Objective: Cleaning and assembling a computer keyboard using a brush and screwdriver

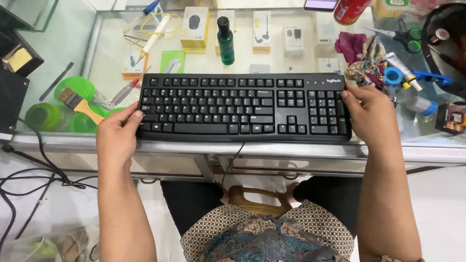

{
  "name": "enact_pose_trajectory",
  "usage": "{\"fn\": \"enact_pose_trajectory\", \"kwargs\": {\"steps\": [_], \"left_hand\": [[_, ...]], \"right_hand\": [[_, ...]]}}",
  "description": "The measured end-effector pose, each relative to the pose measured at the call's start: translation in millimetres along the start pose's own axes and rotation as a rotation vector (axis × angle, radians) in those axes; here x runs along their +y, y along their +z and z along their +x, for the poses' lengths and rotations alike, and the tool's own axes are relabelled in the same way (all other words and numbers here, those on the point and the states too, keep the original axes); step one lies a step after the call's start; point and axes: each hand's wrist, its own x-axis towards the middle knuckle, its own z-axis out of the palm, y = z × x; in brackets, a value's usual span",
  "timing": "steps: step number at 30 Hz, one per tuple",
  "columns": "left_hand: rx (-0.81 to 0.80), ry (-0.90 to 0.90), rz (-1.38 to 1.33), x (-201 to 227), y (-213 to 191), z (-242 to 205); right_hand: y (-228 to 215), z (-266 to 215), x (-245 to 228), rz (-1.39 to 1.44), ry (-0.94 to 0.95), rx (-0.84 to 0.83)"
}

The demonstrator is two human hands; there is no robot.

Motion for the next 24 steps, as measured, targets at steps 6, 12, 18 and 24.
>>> {"fn": "enact_pose_trajectory", "kwargs": {"steps": [6,12,18,24], "left_hand": [[-0.015,0.039,0.028,-4.2,-0.4,3.3],[-0.003,0.091,0.055,-13.4,-0.5,7.4],[0.066,0.181,0.077,-33.1,-0.7,21.0],[0.043,0.121,0.083,-31.2,0.0,20.1]], "right_hand": [[-0.2,0.2,-8.8,-0.033,0.001,0.004],[0.5,1.9,-6.4,-0.083,-0.036,0.032],[17.1,7.5,30.1,-0.129,-0.150,0.028],[71.4,35.5,119.7,0.391,-0.250,0.038]]}}
